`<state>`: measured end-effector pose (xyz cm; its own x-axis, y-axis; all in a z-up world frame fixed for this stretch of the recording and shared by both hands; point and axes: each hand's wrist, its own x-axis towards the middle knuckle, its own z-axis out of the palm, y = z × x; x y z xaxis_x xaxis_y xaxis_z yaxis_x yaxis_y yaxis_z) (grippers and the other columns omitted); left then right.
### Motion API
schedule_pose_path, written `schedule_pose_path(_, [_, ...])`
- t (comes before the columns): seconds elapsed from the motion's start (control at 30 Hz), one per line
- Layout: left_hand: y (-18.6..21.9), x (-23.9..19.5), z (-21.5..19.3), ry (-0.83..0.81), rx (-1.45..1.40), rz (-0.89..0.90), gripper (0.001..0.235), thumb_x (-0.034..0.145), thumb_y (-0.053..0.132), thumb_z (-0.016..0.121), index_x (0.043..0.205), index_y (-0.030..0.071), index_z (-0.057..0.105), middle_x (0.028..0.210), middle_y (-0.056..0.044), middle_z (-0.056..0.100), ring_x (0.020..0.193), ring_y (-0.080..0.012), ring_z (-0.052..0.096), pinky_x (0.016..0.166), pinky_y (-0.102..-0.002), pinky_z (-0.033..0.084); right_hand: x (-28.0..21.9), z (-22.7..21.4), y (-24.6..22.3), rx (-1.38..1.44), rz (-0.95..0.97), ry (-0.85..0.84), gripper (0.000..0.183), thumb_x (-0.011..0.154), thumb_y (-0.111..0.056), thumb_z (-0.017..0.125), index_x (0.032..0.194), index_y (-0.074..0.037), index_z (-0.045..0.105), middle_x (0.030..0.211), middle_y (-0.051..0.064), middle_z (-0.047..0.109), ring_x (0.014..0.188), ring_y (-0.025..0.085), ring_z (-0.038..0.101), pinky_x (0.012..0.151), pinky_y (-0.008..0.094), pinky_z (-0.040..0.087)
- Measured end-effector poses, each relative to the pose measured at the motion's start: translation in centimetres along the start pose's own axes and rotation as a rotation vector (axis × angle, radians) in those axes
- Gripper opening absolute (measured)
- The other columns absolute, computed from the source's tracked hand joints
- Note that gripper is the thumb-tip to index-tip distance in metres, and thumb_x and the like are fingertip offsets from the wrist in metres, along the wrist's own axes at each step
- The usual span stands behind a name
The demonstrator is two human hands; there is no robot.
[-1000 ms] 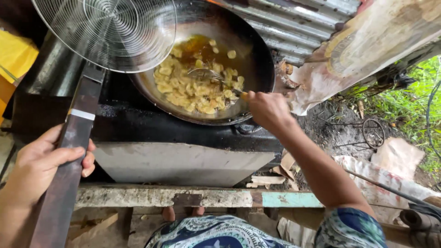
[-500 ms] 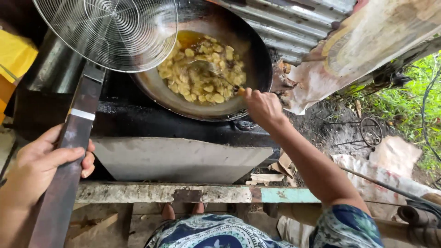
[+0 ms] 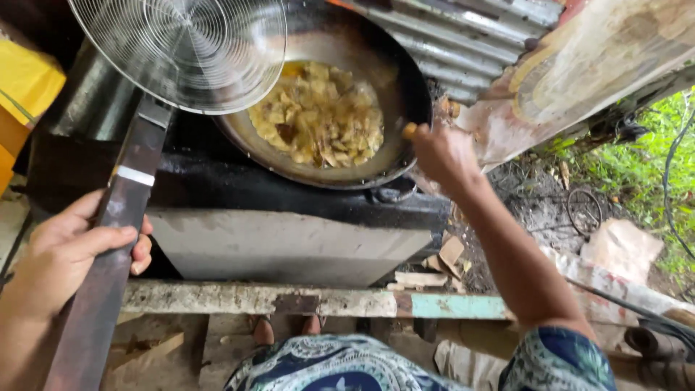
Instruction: The person stirs sliced bananas in a wok of hot oil using a small wooden tool and then scoops them out with a large metal strainer.
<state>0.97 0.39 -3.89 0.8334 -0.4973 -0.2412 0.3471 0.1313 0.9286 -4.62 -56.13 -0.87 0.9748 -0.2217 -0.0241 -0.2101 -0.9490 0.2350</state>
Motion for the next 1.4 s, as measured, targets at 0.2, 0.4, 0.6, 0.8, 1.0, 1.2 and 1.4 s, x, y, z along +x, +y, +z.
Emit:
schedule_pose_path(0.2, [0.2, 0.0, 0.3, 0.008, 0.018, 0.004, 0.03, 0.098, -0.004, 0.055, 0.127, -0.01, 0.058, 0.1, -0.02, 0.063, 0.079, -0.0267, 0.065, 0.065, -0.04, 0.053, 1.8, 2.9, 0.9, 0.142, 0.052, 0.015, 0.023, 0.094, -0.017, 0.057, 0.09, -0.003, 0.075, 0.078, 0.021, 0.07, 0.067, 0.035, 0.07, 0.059, 0.048, 0.057])
schedule_pose_path(0.4, [0.9, 0.8, 0.6, 0.028, 0.071, -0.006, 0.03, 0.098, -0.003, 0.056, 0.127, -0.009, 0.059, 0.098, -0.02, 0.063, 0.078, -0.026, 0.065, 0.064, -0.04, 0.055, 2.5, 0.5, 1.8, 0.239, 0.197, -0.156, 0.043, 0.11, -0.03, 0.045, 0.092, -0.002, 0.072, 0.071, 0.013, 0.066, 0.054, 0.024, 0.063, 0.048, 0.042, 0.055])
schedule_pose_path(0.6, [1.2, 0.4, 0.6, 0.034, 0.042, 0.001, 0.027, 0.098, -0.003, 0.057, 0.123, -0.011, 0.059, 0.096, -0.019, 0.064, 0.077, -0.0253, 0.065, 0.063, -0.038, 0.053, 3.1, -0.8, 7.1, 0.469, 0.391, -0.559, 0.049, 0.105, -0.043, 0.057, 0.091, 0.003, 0.066, 0.062, 0.006, 0.052, 0.046, 0.013, 0.041, 0.04, 0.029, 0.036])
schedule_pose_path(0.8, [1.0, -0.3, 0.2, 0.032, 0.052, 0.002, 0.023, 0.099, -0.003, 0.059, 0.119, -0.013, 0.059, 0.091, -0.024, 0.064, 0.075, -0.0278, 0.065, 0.063, -0.039, 0.053, 3.3, 1.6, 6.1, 1.048, 0.447, -0.804, 0.03, 0.1, -0.033, 0.061, 0.098, -0.005, 0.073, 0.055, -0.003, 0.049, 0.04, 0.008, 0.033, 0.035, 0.023, 0.024])
schedule_pose_path(1.0, [1.9, -1.0, 1.5, 0.117, 0.048, -0.004, 0.034, 0.093, -0.003, 0.057, 0.127, -0.008, 0.06, 0.096, -0.019, 0.065, 0.075, -0.0247, 0.065, 0.061, -0.038, 0.052, 8.1, 11.1, -3.1, 1.59, 0.386, -0.647, 0.027, 0.1, -0.021, 0.065, 0.096, 0.004, 0.072, 0.048, -0.003, 0.042, 0.034, 0.008, 0.035, 0.032, 0.027, 0.024])
schedule_pose_path(1.2, [1.8, -1.9, 1.4, 0.121, 0.025, -0.012, 0.033, 0.094, -0.003, 0.058, 0.126, -0.008, 0.059, 0.096, -0.019, 0.064, 0.074, -0.0245, 0.064, 0.062, -0.038, 0.052, 12.4, 14.8, -9.5, 2.021, 0.434, -0.662, 0.024, 0.101, -0.022, 0.062, 0.098, 0.002, 0.065, 0.054, -0.001, 0.048, 0.036, 0.008, 0.035, 0.033, 0.026, 0.023])
schedule_pose_path(1.4, [1.3, -2.2, 0.3, 0.075, 0.048, 0.004, 0.03, 0.096, -0.003, 0.057, 0.125, -0.012, 0.058, 0.095, -0.021, 0.063, 0.075, -0.0269, 0.064, 0.064, -0.04, 0.052, 9.5, 10.1, -8.1, 2.04, 0.381, -0.35, 0.024, 0.102, -0.018, 0.064, 0.089, 0.001, 0.057, 0.059, 0.003, 0.05, 0.039, 0.01, 0.037, 0.036, 0.029, 0.027])
